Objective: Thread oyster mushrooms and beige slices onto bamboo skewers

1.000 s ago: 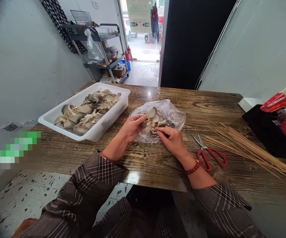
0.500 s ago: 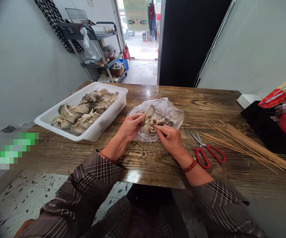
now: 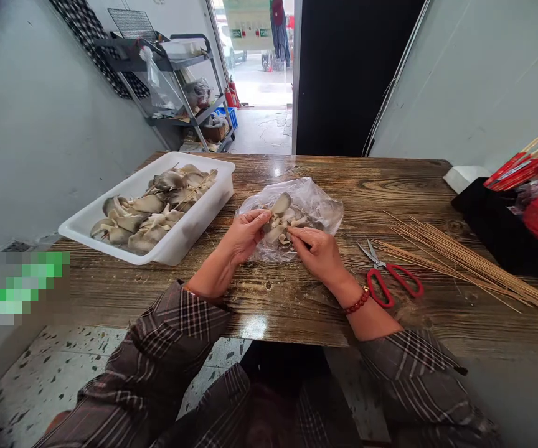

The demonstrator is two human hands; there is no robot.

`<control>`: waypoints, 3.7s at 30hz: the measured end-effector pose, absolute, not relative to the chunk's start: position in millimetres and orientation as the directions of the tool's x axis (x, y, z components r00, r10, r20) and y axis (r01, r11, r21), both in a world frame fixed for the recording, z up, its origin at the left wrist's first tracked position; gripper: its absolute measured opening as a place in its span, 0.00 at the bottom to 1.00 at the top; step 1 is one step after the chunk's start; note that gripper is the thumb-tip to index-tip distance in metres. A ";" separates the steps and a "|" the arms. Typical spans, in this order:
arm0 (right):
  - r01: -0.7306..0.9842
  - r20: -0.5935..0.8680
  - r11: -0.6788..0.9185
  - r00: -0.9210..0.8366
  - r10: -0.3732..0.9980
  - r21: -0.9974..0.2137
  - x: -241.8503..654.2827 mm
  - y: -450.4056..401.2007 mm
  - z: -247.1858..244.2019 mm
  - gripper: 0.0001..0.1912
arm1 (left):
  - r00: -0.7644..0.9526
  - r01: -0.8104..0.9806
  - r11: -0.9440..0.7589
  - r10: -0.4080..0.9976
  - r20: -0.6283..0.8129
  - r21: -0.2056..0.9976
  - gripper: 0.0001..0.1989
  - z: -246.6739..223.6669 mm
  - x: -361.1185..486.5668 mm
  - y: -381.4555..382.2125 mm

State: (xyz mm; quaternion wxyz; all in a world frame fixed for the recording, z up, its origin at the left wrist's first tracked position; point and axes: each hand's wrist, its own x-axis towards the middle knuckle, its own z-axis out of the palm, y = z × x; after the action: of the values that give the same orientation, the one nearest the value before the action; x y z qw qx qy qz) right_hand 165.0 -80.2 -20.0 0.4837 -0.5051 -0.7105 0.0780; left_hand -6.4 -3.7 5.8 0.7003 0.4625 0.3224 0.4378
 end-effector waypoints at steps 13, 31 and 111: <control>0.706 0.639 0.417 0.066 0.766 -0.573 180.3 -80.1 -16.1 0.14 | 0.577 0.522 -0.572 0.783 0.232 0.632 0.07 0.7 -28.7 17.6; 0.670 0.624 0.413 0.097 0.775 -0.617 176.2 -82.3 -15.4 0.13 | 0.104 -0.093 -0.127 0.985 0.136 0.988 0.11 9.4 -31.4 19.8; 0.696 0.624 0.495 -0.085 0.777 -0.521 163.0 -85.9 -22.1 0.13 | 0.286 -0.328 0.155 0.956 -0.058 0.932 0.11 8.4 -17.8 4.5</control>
State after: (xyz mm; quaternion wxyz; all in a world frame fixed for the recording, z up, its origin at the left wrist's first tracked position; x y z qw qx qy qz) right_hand 163.0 -85.9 -22.1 0.4547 -0.5005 -0.7353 0.0446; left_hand -17.8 4.5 8.4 0.6707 0.4396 0.3573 0.4788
